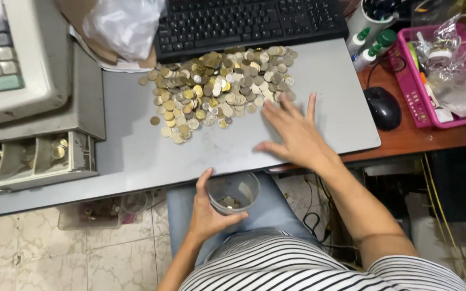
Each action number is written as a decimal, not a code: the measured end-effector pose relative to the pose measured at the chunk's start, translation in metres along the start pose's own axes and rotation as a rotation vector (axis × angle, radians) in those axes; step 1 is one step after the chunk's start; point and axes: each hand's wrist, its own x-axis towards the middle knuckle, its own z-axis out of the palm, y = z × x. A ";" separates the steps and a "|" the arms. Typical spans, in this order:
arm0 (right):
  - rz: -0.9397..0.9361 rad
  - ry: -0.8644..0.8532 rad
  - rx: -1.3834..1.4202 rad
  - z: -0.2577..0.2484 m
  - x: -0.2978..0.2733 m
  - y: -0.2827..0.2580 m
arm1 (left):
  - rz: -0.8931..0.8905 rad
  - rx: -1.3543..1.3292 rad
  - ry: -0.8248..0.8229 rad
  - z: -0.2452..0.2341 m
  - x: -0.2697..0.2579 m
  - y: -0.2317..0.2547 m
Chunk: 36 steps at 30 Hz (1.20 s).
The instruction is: The person pours coins from a plastic cup onto a desk and then uses a white cloth to gather them into a pile. They then open a cash register drawer, place a banknote inside, and close the drawer. Finally, they scoop the coins from the desk back into the cup.
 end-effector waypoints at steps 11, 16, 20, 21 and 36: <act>-0.042 0.028 -0.085 0.005 0.006 -0.012 | 0.024 -0.020 0.012 -0.003 0.002 0.003; -0.286 -0.106 0.299 -0.001 -0.004 -0.042 | 0.006 -0.015 0.007 0.000 0.001 0.001; -0.137 0.046 -0.017 -0.003 0.015 -0.038 | 0.025 -0.015 0.005 -0.002 0.001 0.005; -0.148 -0.129 0.046 -0.017 0.013 -0.048 | -0.008 0.015 -0.008 -0.004 0.000 0.008; -0.151 -0.234 0.265 -0.027 -0.020 -0.033 | 0.039 0.052 -0.012 -0.001 -0.003 -0.004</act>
